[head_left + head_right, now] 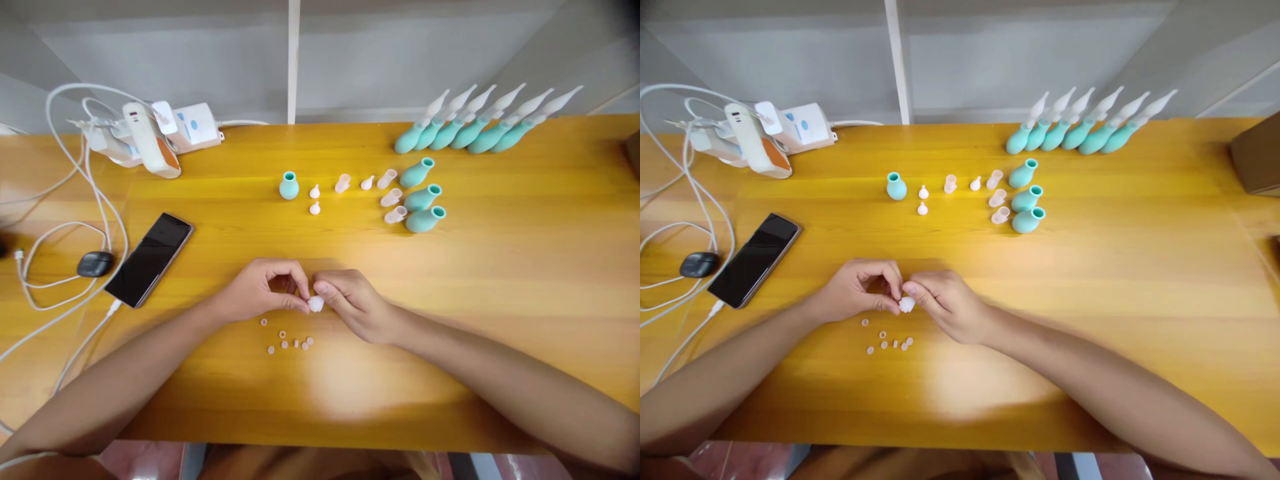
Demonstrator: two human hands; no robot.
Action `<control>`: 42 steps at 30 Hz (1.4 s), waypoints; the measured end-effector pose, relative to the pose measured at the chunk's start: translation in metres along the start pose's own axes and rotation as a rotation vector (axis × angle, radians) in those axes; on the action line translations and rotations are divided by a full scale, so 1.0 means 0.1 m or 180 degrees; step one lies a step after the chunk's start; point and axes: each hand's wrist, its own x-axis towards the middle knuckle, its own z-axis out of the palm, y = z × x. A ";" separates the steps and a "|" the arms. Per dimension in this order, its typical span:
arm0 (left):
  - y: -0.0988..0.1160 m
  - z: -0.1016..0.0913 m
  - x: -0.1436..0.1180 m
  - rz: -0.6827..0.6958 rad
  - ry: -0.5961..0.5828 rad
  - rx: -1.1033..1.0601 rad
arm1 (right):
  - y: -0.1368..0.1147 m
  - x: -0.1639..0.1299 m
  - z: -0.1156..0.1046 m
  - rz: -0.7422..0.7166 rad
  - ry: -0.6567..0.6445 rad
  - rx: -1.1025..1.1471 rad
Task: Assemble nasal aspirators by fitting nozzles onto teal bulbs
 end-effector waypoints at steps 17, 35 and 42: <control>0.04 0.00 0.00 -0.0042 -0.0062 0.0048 | -0.01 0.01 0.00 -0.0038 -0.0104 0.0049; -0.04 -0.03 0.00 0.0142 0.0146 0.0369 | 0.01 0.02 0.00 0.0290 -0.0025 0.0200; -0.04 -0.01 -0.02 0.0123 0.0128 0.0553 | 0.01 0.03 0.02 0.0226 -0.0056 0.0278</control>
